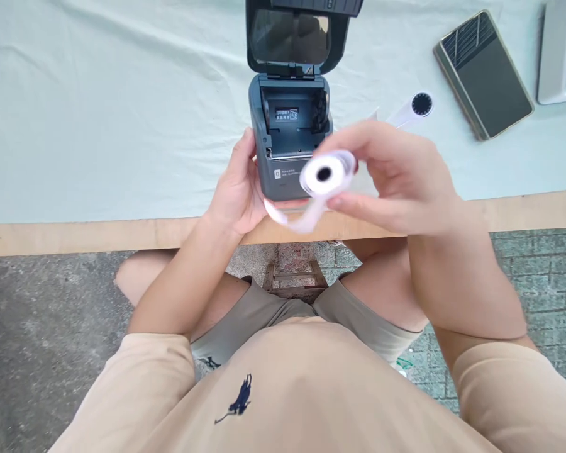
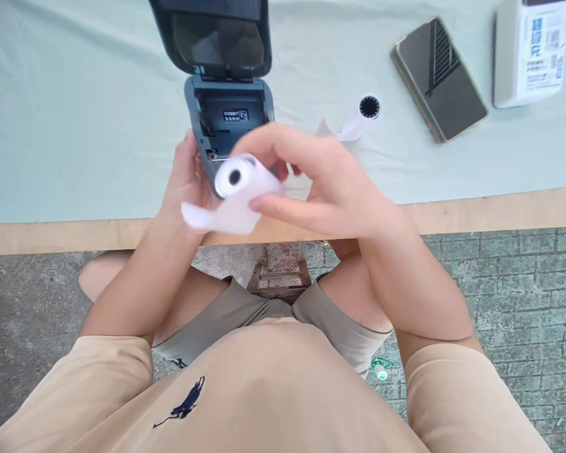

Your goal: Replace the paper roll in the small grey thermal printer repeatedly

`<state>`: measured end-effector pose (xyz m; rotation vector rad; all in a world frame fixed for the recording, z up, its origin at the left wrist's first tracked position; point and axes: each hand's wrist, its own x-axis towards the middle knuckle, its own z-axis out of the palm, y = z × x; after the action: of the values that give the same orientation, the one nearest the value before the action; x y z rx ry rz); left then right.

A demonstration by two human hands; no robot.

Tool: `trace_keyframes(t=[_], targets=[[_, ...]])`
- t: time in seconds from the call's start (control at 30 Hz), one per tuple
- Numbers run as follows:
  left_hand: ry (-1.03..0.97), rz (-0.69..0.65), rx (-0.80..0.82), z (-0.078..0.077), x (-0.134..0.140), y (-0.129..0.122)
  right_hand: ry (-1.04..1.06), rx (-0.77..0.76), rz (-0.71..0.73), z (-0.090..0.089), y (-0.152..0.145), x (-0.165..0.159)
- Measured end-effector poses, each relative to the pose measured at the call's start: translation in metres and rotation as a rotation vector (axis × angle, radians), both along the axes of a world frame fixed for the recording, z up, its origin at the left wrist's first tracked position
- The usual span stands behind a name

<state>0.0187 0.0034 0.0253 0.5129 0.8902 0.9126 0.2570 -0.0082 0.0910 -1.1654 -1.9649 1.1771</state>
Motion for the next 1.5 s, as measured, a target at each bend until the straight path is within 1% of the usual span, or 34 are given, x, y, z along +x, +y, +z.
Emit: trace_keyframes(t=[0.07,0.13,0.23,0.3,0.4,0.47,0.53,0.6,0.7,0.77,0.9,1.03,1.1,1.2,1.23,1.27,1.33,1.4,1.43,1.47,1.5], targets=[[0.056,-0.019,-0.092,0.004,0.0,0.001,-0.189,0.123,-0.061,0.006,0.012,-0.015],[0.11,-0.024,-0.133,0.008,-0.001,0.002,-0.349,0.211,-0.081,0.008,0.023,-0.024],[0.119,-0.013,-0.084,0.006,-0.006,-0.001,-0.508,0.302,-0.05,0.009,0.032,-0.033],[0.084,-0.037,-0.033,0.0,-0.01,-0.005,-0.601,0.322,-0.037,0.013,0.032,-0.04],[0.031,-0.084,0.038,-0.008,-0.014,-0.009,-0.748,0.315,-0.037,0.025,0.029,-0.049],[0.021,-0.081,0.051,-0.009,-0.015,-0.01,-0.814,0.326,-0.037,0.034,0.028,-0.052],[0.024,-0.072,0.04,-0.007,-0.013,-0.01,-0.831,0.35,-0.021,0.04,0.029,-0.053],[0.028,-0.071,0.026,-0.004,-0.012,-0.01,-0.847,0.352,-0.018,0.04,0.031,-0.051],[0.028,-0.083,0.018,-0.003,-0.01,-0.011,-0.888,0.327,-0.037,0.031,0.034,-0.045],[0.03,-0.093,0.014,-0.003,-0.011,-0.012,-0.849,0.355,-0.048,0.023,0.036,-0.039],[0.036,-0.096,0.019,-0.005,-0.013,-0.011,-0.678,0.447,-0.045,0.008,0.037,-0.029],[0.041,-0.097,0.007,-0.006,-0.013,-0.011,-0.549,0.541,0.004,-0.004,0.032,-0.026],[0.05,-0.096,0.007,-0.007,-0.013,-0.011,-0.5,0.56,0.028,-0.013,0.029,-0.025],[0.054,-0.095,0.041,-0.009,-0.013,-0.013,-0.447,0.582,0.021,-0.027,0.031,-0.022],[0.05,-0.093,0.051,-0.01,-0.013,-0.013,-0.412,0.605,-0.008,-0.031,0.033,-0.02],[0.046,-0.09,0.057,-0.011,-0.014,-0.014,-0.355,0.639,-0.07,-0.036,0.036,-0.018],[0.043,-0.085,0.065,-0.013,-0.015,-0.014,-0.134,0.745,-0.27,-0.046,0.044,-0.013],[0.047,-0.084,0.083,-0.015,-0.017,-0.013,0.126,0.809,-0.405,-0.054,0.052,-0.01],[0.05,-0.088,0.093,-0.016,-0.017,-0.013,0.21,0.778,-0.419,-0.056,0.054,-0.01],[0.053,-0.093,0.102,-0.017,-0.018,-0.013,0.216,0.666,-0.38,-0.059,0.056,-0.011],[0.059,-0.099,0.108,-0.018,-0.019,-0.012,0.181,0.507,-0.326,-0.061,0.058,-0.014]])
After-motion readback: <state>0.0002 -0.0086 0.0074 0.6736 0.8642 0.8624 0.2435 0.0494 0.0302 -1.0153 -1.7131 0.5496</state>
